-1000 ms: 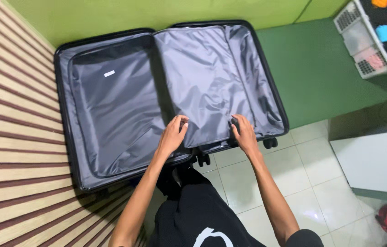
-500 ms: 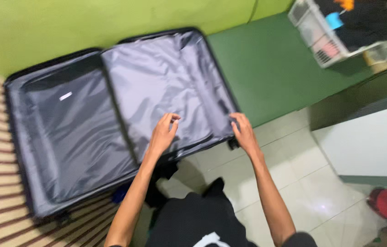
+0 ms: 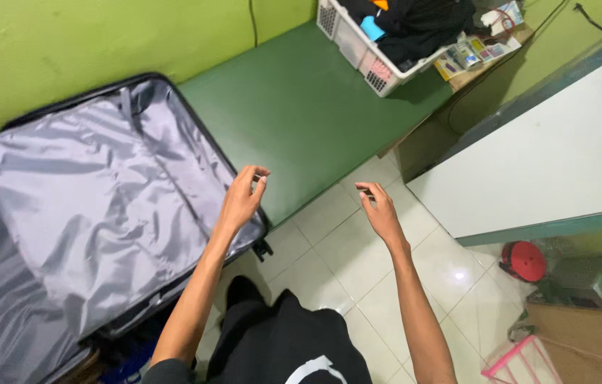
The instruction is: The person unboxes a new suitcase, removes the protective plastic from the handle, opens the suitcase, and spreads a t-shirt on a green surface.
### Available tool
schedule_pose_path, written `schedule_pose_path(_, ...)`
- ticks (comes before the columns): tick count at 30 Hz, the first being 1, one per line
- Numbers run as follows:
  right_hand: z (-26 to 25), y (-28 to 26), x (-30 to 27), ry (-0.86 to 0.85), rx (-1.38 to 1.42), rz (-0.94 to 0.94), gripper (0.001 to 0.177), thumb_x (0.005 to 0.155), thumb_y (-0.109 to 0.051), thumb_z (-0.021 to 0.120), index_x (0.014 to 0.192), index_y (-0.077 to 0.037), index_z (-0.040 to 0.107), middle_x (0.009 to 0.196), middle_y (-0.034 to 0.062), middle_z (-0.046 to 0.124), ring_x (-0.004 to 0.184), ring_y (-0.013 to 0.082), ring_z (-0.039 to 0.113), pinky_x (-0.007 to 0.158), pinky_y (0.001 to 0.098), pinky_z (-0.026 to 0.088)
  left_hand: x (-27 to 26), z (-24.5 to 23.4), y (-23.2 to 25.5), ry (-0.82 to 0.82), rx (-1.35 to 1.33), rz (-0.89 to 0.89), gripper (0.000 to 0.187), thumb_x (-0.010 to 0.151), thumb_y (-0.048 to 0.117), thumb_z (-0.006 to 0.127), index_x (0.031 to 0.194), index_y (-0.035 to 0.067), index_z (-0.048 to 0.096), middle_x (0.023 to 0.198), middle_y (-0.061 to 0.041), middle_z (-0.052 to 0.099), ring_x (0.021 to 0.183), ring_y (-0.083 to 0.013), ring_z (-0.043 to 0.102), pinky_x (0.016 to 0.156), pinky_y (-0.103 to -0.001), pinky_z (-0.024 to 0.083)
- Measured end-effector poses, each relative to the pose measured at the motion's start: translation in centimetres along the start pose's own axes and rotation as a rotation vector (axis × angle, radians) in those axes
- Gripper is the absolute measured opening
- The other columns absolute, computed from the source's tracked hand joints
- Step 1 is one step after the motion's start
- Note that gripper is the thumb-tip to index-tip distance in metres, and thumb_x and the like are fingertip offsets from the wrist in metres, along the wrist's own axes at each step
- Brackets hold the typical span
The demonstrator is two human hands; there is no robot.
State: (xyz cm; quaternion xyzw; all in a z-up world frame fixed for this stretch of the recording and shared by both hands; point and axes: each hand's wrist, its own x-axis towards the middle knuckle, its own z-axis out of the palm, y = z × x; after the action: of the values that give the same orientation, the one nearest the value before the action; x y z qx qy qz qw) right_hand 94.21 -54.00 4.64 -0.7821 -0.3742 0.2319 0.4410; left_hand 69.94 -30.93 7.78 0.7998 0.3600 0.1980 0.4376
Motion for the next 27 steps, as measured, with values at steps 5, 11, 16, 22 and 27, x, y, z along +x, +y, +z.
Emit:
schedule_pose_path(5,-2.5,1.5,2.7,-0.006,-0.011,0.072,0.028,0.103,-0.015,0.054,0.128,-0.008,0.064,0.128,0.009,0.068,0.115,0.0244,0.066,0.098,0.0368,0.052,4.8,2.4,0.3,0.017,0.022,0.24,0.021,0.104,0.017,0.058,0.122,0.006,0.062,0.116,-0.011,0.068,0.103,-0.0253,0.068,0.08,-0.036,0.055)
schedule_pose_path(11,-7.8,4.2,8.7,-0.03,-0.063,0.053,0.028,0.103,-0.017,0.055,0.127,-0.007,0.065,0.124,0.0095,0.07,0.113,0.0231,0.068,0.097,0.0366,0.052,11.6,3.5,0.3,-0.034,-0.023,0.082,0.038,0.102,0.015,0.057,0.136,0.005,0.047,0.118,-0.011,0.07,0.099,-0.0244,0.069,0.074,-0.038,0.054)
schedule_pose_path(16,-9.7,6.7,16.7,0.016,0.08,-0.062,0.024,0.105,-0.015,0.054,0.125,-0.005,0.064,0.12,0.0097,0.073,0.113,0.0213,0.07,0.097,0.0345,0.054,17.1,4.1,0.5,0.043,0.18,0.237,0.029,0.1,0.013,0.061,0.127,0.004,0.055,0.112,-0.014,0.068,0.098,-0.0276,0.069,0.086,-0.04,0.054)
schedule_pose_path(22,-9.4,6.3,27.4,0.097,0.069,-0.127,0.02,0.104,-0.009,0.057,0.12,-0.003,0.067,0.111,0.0091,0.076,0.1,0.0175,0.072,0.084,0.0306,0.056,23.9,5.1,1.9,0.141,0.181,0.296,0.017,0.102,0.013,0.062,0.116,0.005,0.062,0.112,-0.013,0.068,0.103,-0.0284,0.067,0.09,-0.041,0.053)
schedule_pose_path(27,-9.9,6.3,35.0,0.141,0.089,-0.223,0.017,0.104,-0.008,0.059,0.116,-0.002,0.069,0.106,0.0093,0.077,0.093,0.017,0.071,0.082,0.031,0.055,24.9,6.4,3.8,0.139,0.07,0.195,0.021,0.101,0.014,0.06,0.119,0.005,0.061,0.113,-0.011,0.066,0.1,-0.0246,0.068,0.085,-0.04,0.053)
